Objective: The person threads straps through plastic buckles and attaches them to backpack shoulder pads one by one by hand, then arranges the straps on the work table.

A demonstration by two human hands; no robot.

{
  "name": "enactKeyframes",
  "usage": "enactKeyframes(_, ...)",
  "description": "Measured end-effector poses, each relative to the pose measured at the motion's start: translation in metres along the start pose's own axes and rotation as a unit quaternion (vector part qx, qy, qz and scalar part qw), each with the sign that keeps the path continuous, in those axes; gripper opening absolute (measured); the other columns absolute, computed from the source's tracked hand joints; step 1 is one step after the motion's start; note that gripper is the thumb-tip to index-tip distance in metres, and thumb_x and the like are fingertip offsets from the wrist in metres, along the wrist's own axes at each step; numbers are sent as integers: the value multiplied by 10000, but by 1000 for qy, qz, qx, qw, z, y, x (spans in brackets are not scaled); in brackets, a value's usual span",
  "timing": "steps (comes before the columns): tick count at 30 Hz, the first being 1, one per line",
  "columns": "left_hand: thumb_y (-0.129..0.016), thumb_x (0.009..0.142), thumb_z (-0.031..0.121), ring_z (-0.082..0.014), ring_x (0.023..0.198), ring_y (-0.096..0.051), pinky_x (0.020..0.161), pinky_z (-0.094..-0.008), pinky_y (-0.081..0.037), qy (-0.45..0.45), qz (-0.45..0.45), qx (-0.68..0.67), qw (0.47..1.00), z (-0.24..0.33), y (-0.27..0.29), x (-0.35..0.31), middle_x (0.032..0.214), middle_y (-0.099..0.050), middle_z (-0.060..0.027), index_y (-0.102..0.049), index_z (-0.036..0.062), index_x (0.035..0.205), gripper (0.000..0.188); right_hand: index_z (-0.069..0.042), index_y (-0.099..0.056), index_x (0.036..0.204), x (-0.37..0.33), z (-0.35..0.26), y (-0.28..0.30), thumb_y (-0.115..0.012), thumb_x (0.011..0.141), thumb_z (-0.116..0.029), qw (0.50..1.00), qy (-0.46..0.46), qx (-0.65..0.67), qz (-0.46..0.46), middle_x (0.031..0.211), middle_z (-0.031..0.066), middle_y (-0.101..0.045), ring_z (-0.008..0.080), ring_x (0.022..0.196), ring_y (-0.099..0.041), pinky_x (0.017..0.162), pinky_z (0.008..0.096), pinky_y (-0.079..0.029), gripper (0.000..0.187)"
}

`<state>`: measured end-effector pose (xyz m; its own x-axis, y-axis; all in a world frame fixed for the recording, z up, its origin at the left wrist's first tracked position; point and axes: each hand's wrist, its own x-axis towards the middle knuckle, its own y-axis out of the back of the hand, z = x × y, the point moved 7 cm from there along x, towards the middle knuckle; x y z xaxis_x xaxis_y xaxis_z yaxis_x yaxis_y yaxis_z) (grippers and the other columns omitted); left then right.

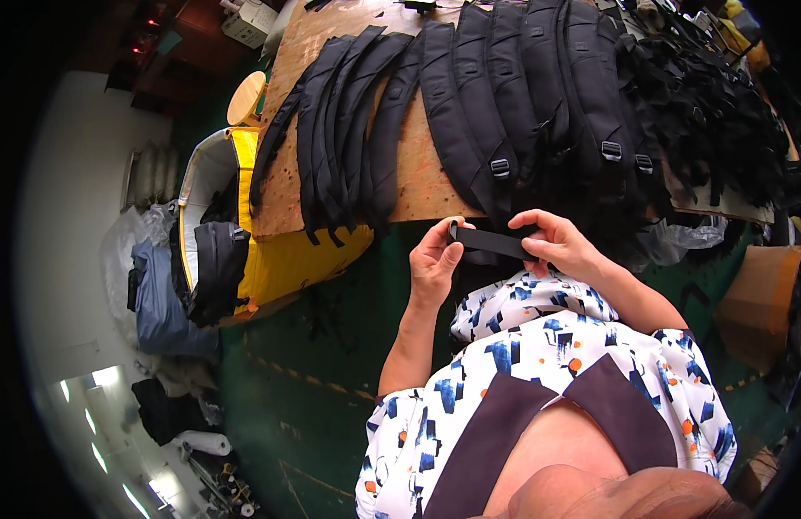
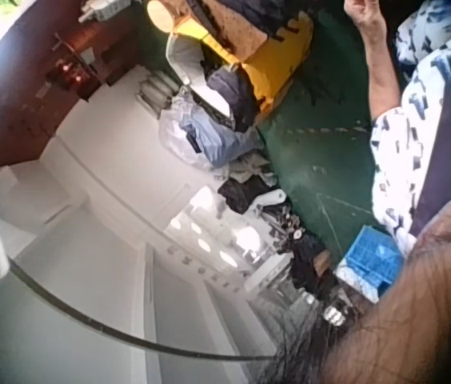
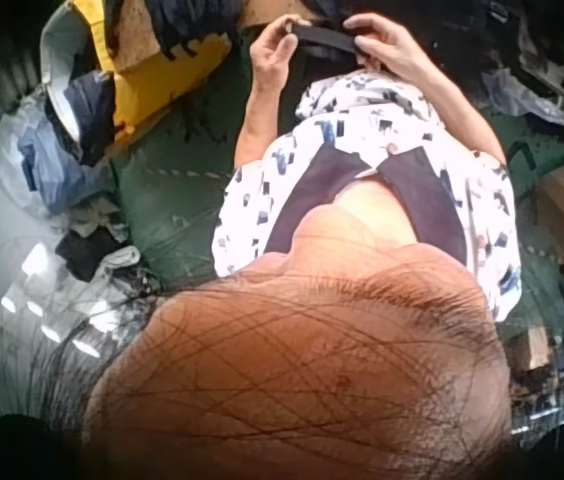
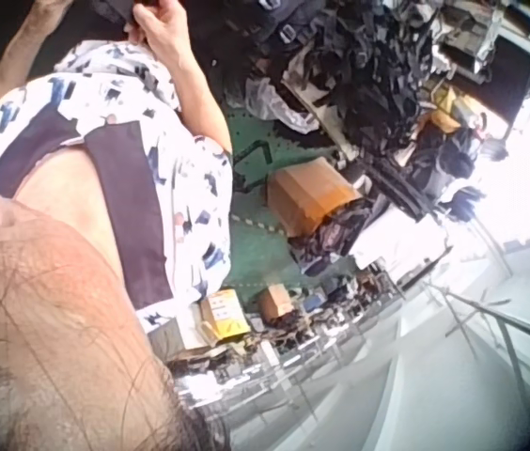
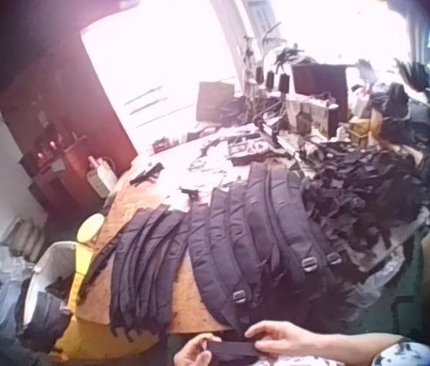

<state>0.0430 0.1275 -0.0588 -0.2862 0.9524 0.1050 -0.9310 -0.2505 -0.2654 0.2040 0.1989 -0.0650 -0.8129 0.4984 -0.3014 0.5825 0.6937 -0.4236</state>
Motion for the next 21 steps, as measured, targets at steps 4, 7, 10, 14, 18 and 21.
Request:
enactKeyframes(4,-578,849,321,-218,941,-572,861,-332,-459,48,-16,-153,987,0,-22,2,1073,-561,-140,-433,-16,1219,521,-3,-518,929,5,9,-9,-530,863,-81,972,-9,-234,33,618,46,-590,78,521,-557,474,210,-448,103)
enactKeyframes(7,-565,846,354,-217,923,-556,849,-339,-455,127,1,-353,927,-19,-30,-5,977,-556,-108,-382,25,1268,565,-3,-518,910,15,22,-21,-538,854,-84,963,11,-267,23,603,58,-591,89,506,-556,481,228,-451,101)
enactKeyframes(10,-586,831,343,-200,877,-548,840,-328,-458,88,31,-309,946,-21,-23,-4,946,-545,-87,-403,28,1260,563,-6,-543,904,19,25,-23,-569,840,-94,964,9,-267,10,629,69,-592,115,543,-574,511,253,-458,112)
enactKeyframes(14,-663,807,188,-134,762,-531,737,-224,-456,20,63,45,997,-11,-4,-7,948,-522,-23,-393,16,1307,594,0,-586,911,17,-2,-18,-586,837,-132,915,173,-352,94,726,104,-591,158,626,-555,576,266,-451,151)
enactKeyframes(18,-719,748,134,-122,724,-547,673,-218,-464,-110,55,357,926,18,-23,-7,874,-577,-61,-356,-4,1324,694,10,-584,907,29,-1,-15,-578,861,-178,958,145,-236,73,702,67,-571,127,625,-531,567,255,-440,193)
enactKeyframes(21,-748,713,154,-149,745,-583,682,-251,-486,-152,30,406,901,14,-27,-7,887,-605,-91,-323,19,1346,775,14,-579,886,35,1,-15,-573,871,-201,977,106,-178,45,683,39,-560,105,611,-515,551,241,-429,215)
